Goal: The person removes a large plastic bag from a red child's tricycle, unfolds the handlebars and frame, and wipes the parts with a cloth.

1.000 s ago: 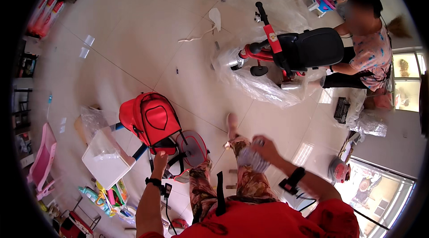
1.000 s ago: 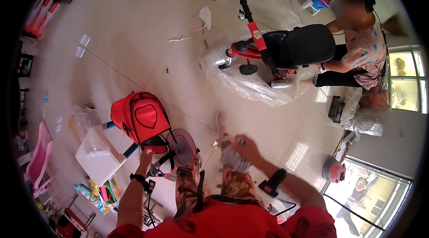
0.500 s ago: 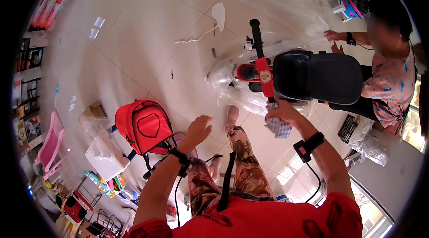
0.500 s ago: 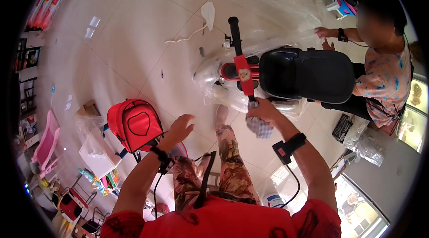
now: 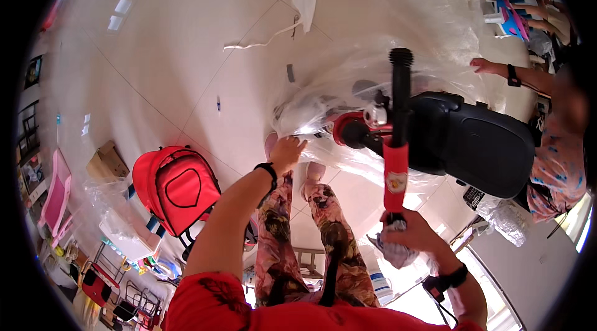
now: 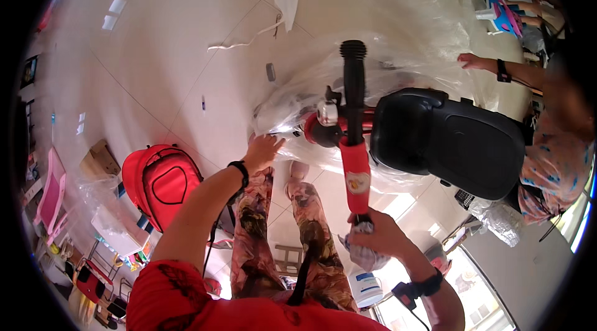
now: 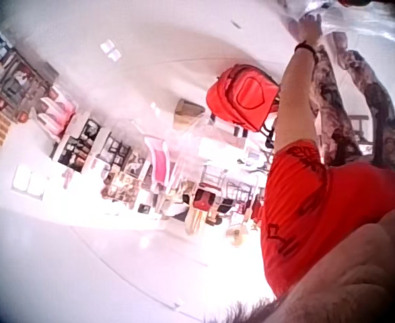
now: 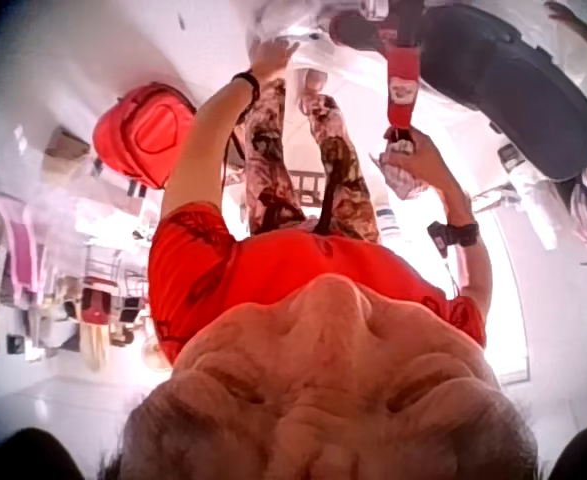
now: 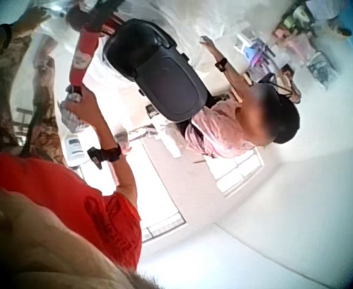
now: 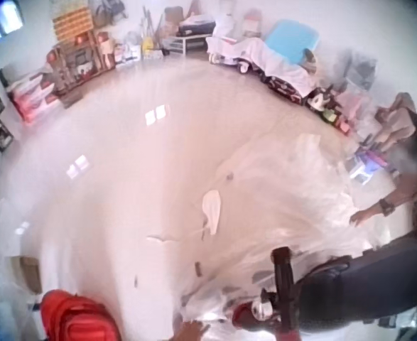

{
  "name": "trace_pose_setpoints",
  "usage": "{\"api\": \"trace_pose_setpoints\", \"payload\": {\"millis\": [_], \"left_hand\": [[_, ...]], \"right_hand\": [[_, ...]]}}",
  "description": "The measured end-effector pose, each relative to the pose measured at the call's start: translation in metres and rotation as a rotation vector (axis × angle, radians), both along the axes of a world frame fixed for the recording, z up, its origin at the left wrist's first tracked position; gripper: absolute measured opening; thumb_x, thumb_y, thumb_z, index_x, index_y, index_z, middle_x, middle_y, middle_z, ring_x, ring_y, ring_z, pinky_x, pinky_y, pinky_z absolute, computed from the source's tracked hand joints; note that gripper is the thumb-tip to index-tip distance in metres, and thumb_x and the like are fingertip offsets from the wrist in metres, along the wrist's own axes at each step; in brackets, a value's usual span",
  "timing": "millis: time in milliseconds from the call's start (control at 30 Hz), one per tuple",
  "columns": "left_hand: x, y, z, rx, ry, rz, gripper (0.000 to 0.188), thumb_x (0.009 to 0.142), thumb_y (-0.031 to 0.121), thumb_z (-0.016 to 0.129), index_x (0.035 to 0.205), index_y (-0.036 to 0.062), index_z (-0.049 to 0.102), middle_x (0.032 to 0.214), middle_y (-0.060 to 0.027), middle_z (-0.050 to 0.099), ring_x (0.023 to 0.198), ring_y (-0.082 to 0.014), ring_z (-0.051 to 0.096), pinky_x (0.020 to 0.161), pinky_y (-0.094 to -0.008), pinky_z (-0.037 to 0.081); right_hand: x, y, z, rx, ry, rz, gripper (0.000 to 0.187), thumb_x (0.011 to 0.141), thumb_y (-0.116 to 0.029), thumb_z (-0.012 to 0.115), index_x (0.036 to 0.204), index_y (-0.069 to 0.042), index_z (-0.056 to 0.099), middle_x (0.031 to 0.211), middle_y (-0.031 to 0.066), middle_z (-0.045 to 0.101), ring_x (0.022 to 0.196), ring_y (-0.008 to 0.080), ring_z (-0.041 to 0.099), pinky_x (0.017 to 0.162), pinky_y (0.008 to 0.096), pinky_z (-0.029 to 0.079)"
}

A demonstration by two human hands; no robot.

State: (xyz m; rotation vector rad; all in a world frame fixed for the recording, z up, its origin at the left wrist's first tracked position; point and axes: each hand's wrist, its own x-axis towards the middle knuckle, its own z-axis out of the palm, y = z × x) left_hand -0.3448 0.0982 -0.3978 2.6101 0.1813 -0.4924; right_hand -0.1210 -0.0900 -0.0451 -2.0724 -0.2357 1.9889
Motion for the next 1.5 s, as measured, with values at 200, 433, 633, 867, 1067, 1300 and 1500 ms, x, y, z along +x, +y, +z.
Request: {"api": "trace_pose_setpoints", "payload": {"millis": [200,433,633,867,1067,1300,1500], "left_hand": [[-0.051,0.089,-0.031,0.338,0.237,0.087,0.042,0.088,0.041,0.054,0.111,0.0056,0.059,0.069,-0.0053,0.064,0.066,-0.0246,0.063,0.063,-0.0398,0.042],[-0.011,0.195,-0.076,-0.653,0.545,1.235,0.064,0.084,0.047,0.060,0.125,0.0004,0.046,0.106,-0.0193,0.063,0.086,-0.0316,0.066,0.076,-0.0432,0.051],[0.102,0.188,-0.081,-0.922,0.230,0.937,0.101,0.080,0.049,0.067,0.148,0.0044,0.007,0.135,-0.0227,0.042,0.112,-0.0331,0.054,0.091,-0.0456,0.046],[0.082,0.189,-0.225,-0.441,-0.113,0.661,0.078,0.085,0.036,0.061,0.145,0.0046,0.022,0.139,-0.0307,0.035,0.131,-0.0416,0.032,0.108,-0.0389,0.029],[0.125,0.194,-0.157,-0.575,-0.401,0.634,0.066,0.086,0.030,0.058,0.140,0.0040,0.031,0.144,-0.0225,0.033,0.132,-0.0366,0.034,0.105,-0.0420,0.035],[0.084,0.206,-0.217,-0.129,0.034,0.562,0.069,0.081,0.022,0.064,0.141,0.0116,0.033,0.152,-0.0114,0.023,0.137,-0.0295,0.028,0.103,-0.0475,0.037],[-0.073,0.098,-0.198,-0.268,0.442,0.198,0.065,0.083,0.002,0.047,0.144,0.0173,0.031,0.154,-0.0056,0.021,0.123,-0.0315,0.048,0.098,-0.0415,0.044]], "right_hand": [[0.000,0.004,0.004,-0.095,0.037,-0.008,0.033,0.072,-0.022,0.075,0.097,-0.007,0.060,0.089,0.0055,0.064,0.083,0.0169,0.061,0.079,0.0309,0.048],[-0.002,0.002,0.001,-0.138,0.095,-0.001,0.031,0.076,-0.026,0.075,0.096,-0.007,0.063,0.090,0.0048,0.066,0.084,0.0170,0.064,0.078,0.0316,0.050],[-0.005,0.007,0.006,-0.236,0.099,-0.116,0.028,0.076,-0.022,0.077,0.096,-0.007,0.064,0.092,0.0034,0.066,0.087,0.0153,0.063,0.080,0.0304,0.049],[-0.010,0.001,0.011,-0.113,0.115,-0.202,0.027,0.082,-0.006,0.070,0.105,-0.004,0.056,0.089,0.0021,0.062,0.084,0.0142,0.060,0.074,0.0296,0.050],[-0.014,0.009,0.014,-0.283,0.149,-0.318,0.018,0.085,-0.005,0.067,0.101,-0.003,0.057,0.083,0.0019,0.061,0.069,0.0098,0.059,0.058,0.0234,0.047],[-0.020,-0.020,0.013,-0.266,0.160,-0.305,0.019,0.085,-0.006,0.067,0.102,-0.003,0.057,0.081,0.0022,0.061,0.068,0.0102,0.059,0.058,0.0237,0.048],[-0.009,0.012,0.016,-0.251,0.159,-0.338,0.023,0.084,-0.003,0.067,0.104,-0.002,0.057,0.088,0.0059,0.063,0.077,0.0135,0.061,0.066,0.0254,0.051]]}}
